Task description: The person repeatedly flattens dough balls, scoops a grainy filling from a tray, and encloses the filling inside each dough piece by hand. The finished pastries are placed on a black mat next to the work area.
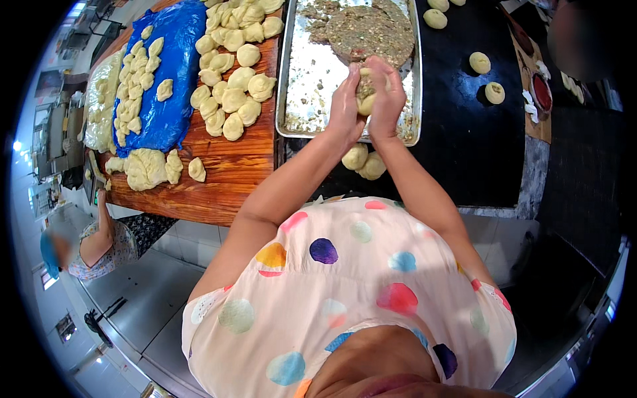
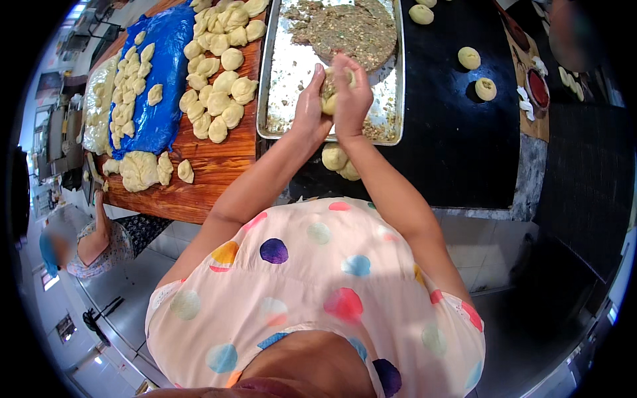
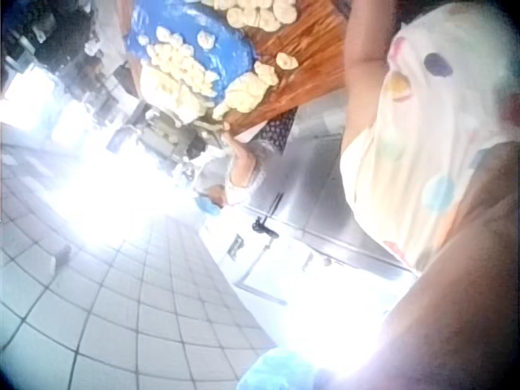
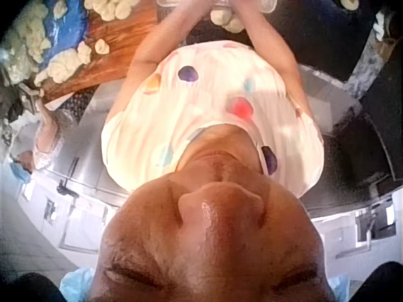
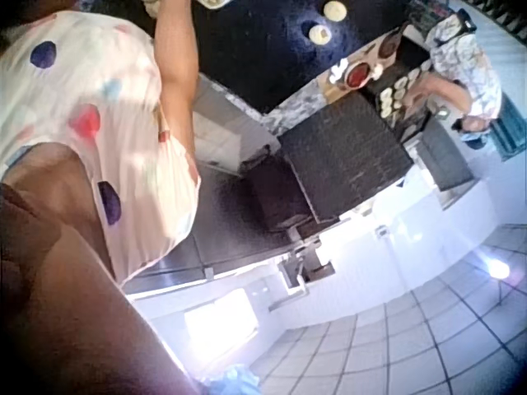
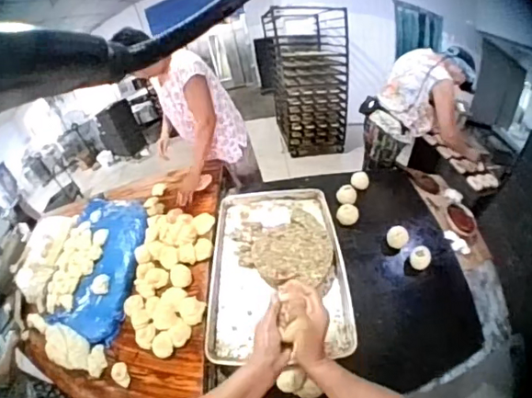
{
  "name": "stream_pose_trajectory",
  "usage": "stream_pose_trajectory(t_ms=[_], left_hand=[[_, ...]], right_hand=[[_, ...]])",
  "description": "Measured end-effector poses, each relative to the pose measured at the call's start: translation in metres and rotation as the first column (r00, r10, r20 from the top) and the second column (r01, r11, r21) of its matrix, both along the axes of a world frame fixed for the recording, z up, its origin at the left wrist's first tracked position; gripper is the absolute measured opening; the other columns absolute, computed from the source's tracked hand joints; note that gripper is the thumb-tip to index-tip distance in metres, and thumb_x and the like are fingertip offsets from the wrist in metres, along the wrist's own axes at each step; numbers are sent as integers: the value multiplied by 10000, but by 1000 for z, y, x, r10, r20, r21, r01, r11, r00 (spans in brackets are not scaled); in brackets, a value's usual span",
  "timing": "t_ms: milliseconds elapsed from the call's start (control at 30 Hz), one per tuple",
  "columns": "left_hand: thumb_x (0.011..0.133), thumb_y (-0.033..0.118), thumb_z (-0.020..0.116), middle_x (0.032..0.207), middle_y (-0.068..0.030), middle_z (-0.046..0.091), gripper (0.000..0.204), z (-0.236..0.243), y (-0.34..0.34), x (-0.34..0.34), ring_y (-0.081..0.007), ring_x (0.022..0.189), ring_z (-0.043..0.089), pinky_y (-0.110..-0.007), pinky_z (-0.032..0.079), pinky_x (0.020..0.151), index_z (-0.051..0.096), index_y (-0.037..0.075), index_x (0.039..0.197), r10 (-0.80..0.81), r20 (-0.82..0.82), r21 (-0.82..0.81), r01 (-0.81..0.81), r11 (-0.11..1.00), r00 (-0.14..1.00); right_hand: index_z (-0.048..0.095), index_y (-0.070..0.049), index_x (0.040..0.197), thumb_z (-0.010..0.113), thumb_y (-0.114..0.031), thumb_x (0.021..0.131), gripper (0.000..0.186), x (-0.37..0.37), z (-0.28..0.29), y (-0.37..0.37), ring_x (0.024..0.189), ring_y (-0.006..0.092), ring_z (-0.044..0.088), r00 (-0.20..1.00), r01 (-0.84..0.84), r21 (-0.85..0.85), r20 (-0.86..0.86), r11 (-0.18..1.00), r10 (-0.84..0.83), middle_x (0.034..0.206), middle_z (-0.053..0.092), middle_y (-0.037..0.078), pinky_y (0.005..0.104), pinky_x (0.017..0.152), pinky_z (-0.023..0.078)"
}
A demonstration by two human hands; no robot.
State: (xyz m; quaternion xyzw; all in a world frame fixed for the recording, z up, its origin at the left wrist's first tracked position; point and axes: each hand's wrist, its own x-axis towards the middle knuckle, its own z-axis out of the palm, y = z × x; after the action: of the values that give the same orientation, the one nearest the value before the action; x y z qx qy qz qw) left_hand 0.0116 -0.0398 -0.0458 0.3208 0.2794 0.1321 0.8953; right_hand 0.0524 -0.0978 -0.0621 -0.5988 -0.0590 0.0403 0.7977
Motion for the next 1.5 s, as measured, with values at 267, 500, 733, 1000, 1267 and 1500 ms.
stream_pose_trajectory(t_ms=[267, 500, 733, 1000, 1267, 1500], left_hand=[[1009, 430, 461, 1021, -49, 616, 432, -30, 4, -1, -140, 949, 596, -290, 492, 832, 561, 41, 1170, -99, -49, 294, 109, 950, 994], [876, 766, 343, 1325, -153, 516, 900, 23, 10, 23, -265, 1215, 543, -380, 471, 978, 358, 65, 1440, -394, -161, 212, 421, 882, 905], [1010, 464, 428, 1181, -88, 562, 497, -2, -28, 4, -183, 1109, 559, -352, 462, 944, 496, 33, 1248, -111, -49, 274, 120, 954, 993], [958, 570, 462, 1260, -114, 556, 645, 27, 25, 8, -182, 1123, 592, -324, 501, 945, 482, 23, 1300, -529, -108, 117, 539, 834, 842], [866, 367, 706, 1220, -70, 550, 668, 7, -7, -1, -167, 1119, 572, -315, 475, 949, 395, 85, 1385, -404, 147, 139, 386, 912, 903], [841, 377, 735, 1276, -98, 502, 763, 37, 4, -11, -173, 1089, 590, -327, 512, 901, 334, 95, 1426, -674, 90, 147, 660, 737, 733]], right_hand=[[586, -6, 1262, 571, -172, 962, 343, -4, -13, -6, 1117, 174, 591, 988, -129, -102, 69, 986, 136, 1206, 633, 132, 301, 959, 449], [678, 35, 960, 334, -351, 1044, 523, 19, 12, -32, 985, 203, 617, 991, -124, 46, -54, 991, 126, 1010, 681, 113, 306, 932, 443], [671, 41, 933, 374, -306, 1038, 469, 3, 15, -22, 872, 189, 630, 968, 166, -186, 216, 969, -124, 924, 691, 109, 307, 860, 467], [506, -15, 1308, 747, -246, 822, 590, 8, 39, -61, 1169, 262, 534, 822, -209, -449, 400, 869, 405, 1285, 530, 148, 372, 994, 426], [367, -72, 1420, 872, -130, 628, 941, 11, 38, -73, 1294, 375, 422, 715, -39, -524, 580, 851, 390, 1415, 414, 178, 408, 1046, 415], [426, -72, 1385, 877, -203, 615, 902, 12, 42, -95, 1212, 326, 530, 666, -119, -614, 534, 780, 521, 1327, 547, 120, 413, 1031, 441]])
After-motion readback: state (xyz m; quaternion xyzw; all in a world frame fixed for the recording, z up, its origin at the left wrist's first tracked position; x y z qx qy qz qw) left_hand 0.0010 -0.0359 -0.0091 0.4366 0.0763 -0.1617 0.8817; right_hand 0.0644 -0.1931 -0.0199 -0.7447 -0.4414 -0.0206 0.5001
